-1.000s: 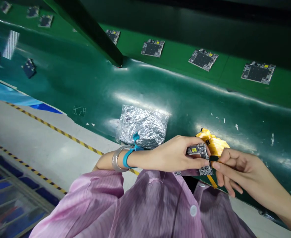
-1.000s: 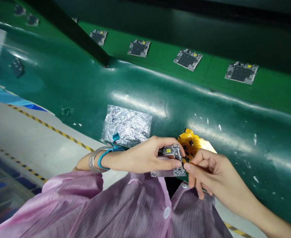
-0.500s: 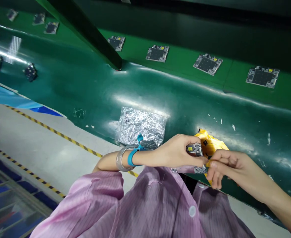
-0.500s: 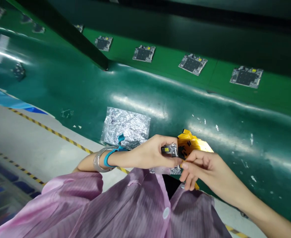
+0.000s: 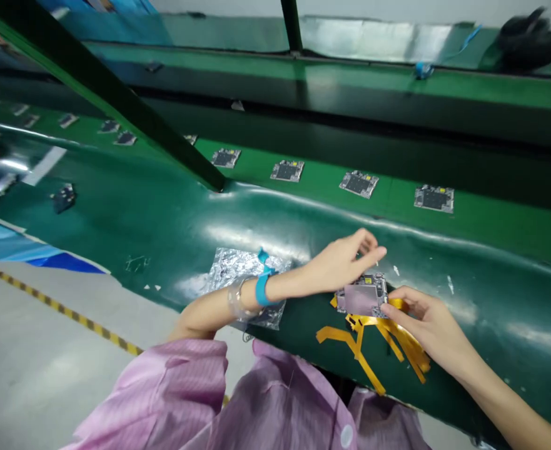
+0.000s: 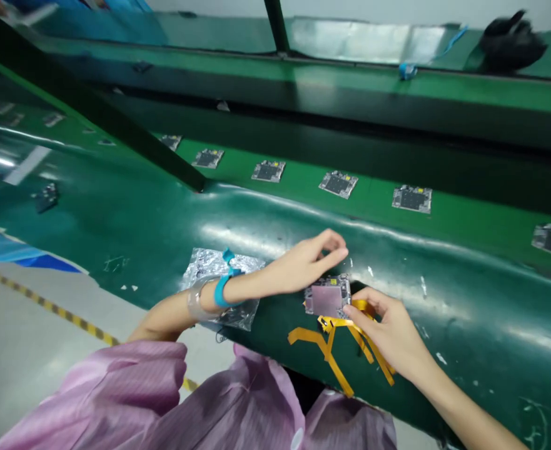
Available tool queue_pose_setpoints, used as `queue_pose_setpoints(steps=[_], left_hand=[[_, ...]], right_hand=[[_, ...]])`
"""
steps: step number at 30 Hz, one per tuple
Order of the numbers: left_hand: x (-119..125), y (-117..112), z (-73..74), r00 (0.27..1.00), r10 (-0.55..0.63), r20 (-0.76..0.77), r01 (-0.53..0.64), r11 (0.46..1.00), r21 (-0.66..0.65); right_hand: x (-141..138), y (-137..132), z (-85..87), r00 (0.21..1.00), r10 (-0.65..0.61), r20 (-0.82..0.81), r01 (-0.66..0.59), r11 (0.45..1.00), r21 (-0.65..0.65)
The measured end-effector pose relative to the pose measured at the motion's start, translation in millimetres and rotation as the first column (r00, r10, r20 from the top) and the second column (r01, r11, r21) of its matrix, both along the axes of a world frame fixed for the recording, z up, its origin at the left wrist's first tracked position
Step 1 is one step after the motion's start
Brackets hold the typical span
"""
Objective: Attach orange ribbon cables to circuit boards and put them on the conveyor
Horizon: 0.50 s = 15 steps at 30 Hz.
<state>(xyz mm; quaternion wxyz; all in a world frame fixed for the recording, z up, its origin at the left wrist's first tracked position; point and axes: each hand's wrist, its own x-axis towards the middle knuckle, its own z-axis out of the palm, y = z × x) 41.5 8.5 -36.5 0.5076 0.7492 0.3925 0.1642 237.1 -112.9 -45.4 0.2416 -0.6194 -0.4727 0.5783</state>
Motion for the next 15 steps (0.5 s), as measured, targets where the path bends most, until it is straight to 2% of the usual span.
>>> queue_pose_setpoints(steps=[1, 2, 3, 4, 7, 9, 12, 15], left_hand=[[10, 23, -4.2, 0.999, 0.031, -0.030, -0.026, 0.986, 0.164], [19, 49, -9.0, 0.993, 0.076, -0.086, -0.046, 0.949, 0.311], [26, 75, -14.0, 0.977, 0.094, -0.194, -0.006, 0.912, 0.411], [33, 100, -19.2, 0.941, 0.097, -0.323, 0.064, 0.889, 0.453], [43, 158, -33.6, 0.903, 0.056, -0.426, 0.140, 0.899, 0.416], [45, 178, -41.8, 0.888, 0.010, -0.460, 0.183, 0.910, 0.373], [46, 186, -50.3, 0.883, 0.011, -0.470, 0.182, 0.913, 0.364], [42, 183, -52.5, 0.901, 0.074, -0.426, 0.109, 0.914, 0.390]], right_hand=[[6, 1, -2.1, 0.999, -0.040, 0.016, 0.039, 0.999, 0.029], [11, 1, -3.5, 0.997, -0.077, 0.022, 0.075, 0.996, 0.052], [17, 1, -4.3, 0.994, -0.109, 0.015, 0.108, 0.992, 0.063], [22, 0, -4.4, 0.990, -0.141, 0.003, 0.140, 0.988, 0.065], [38, -6, -3.1, 0.974, -0.228, -0.012, 0.228, 0.971, 0.065], [48, -11, -2.1, 0.955, -0.297, 0.007, 0.295, 0.951, 0.094], [60, -8, -0.7, 0.927, -0.374, 0.002, 0.369, 0.915, 0.162], [66, 24, 1.1, 0.903, -0.421, -0.080, 0.426, 0.860, 0.280]])
